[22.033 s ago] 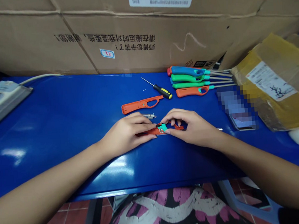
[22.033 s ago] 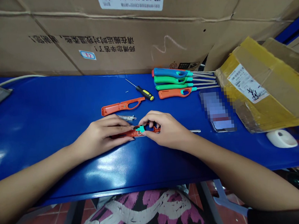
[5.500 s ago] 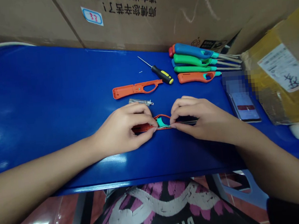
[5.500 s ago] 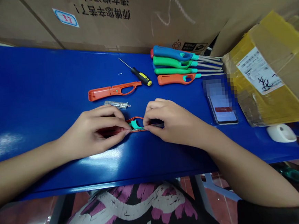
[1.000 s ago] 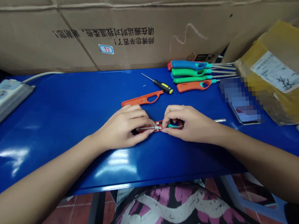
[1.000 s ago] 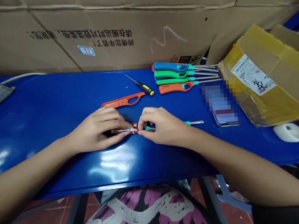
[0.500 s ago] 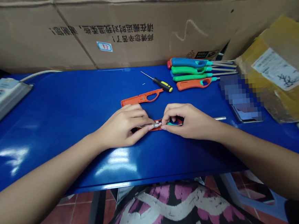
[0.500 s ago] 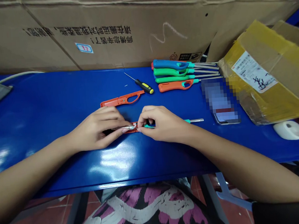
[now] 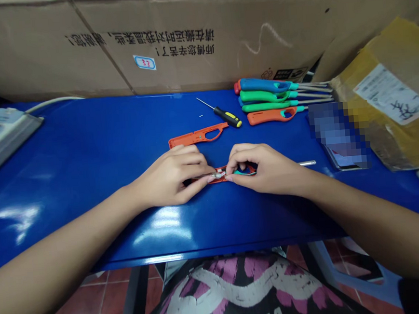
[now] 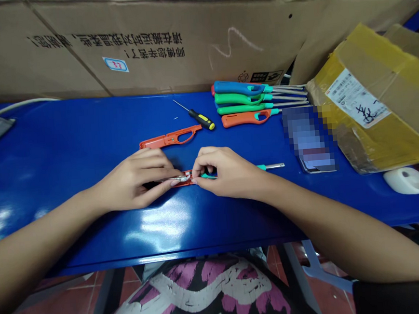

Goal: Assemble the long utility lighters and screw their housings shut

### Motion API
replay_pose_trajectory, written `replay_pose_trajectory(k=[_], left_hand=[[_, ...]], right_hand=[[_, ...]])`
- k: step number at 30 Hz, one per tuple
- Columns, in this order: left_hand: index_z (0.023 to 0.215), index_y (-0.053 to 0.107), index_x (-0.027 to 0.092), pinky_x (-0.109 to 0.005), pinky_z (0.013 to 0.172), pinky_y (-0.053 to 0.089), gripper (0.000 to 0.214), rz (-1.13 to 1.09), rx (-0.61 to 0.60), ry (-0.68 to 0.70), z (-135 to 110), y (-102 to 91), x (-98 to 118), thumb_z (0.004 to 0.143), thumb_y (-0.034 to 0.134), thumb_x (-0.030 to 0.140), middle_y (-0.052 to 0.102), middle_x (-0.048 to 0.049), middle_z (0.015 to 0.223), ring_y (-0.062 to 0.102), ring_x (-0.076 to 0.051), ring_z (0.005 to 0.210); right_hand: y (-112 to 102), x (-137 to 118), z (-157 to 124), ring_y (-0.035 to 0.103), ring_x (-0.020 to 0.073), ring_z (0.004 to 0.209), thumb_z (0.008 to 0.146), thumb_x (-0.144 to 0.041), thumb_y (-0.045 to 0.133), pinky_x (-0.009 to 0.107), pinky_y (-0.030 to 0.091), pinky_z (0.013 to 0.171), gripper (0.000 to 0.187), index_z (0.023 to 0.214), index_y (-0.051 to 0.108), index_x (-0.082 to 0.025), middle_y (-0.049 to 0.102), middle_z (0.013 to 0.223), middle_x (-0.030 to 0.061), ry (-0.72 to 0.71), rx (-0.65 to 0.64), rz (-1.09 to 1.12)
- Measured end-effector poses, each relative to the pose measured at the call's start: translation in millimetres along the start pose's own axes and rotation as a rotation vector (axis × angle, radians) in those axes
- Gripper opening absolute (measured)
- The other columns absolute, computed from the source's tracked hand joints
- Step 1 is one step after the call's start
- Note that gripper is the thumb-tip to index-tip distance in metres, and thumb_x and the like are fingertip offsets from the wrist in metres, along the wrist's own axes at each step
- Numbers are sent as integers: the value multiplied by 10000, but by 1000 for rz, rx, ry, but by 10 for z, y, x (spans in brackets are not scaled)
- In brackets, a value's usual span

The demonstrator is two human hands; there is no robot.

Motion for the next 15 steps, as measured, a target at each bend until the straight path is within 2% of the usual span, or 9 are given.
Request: replay_pose_trajectory(k=[15], left_hand=[[1066, 723, 150, -326, 743, 500, 183, -33, 21, 11, 1, 2, -5, 964, 585, 213, 739, -67, 873, 612, -186, 809]], right_hand=[[25, 28, 20, 523, 106, 691, 862, -172, 679, 260, 407, 640, 46, 833, 715, -166, 600, 815, 4, 6, 6, 8]])
Point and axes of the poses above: each hand's wrist, its own z-axis towards the middle knuckle, its own y-axis out of the palm, x = y × z, the point moved 5 cm from there along z, towards the middle knuckle
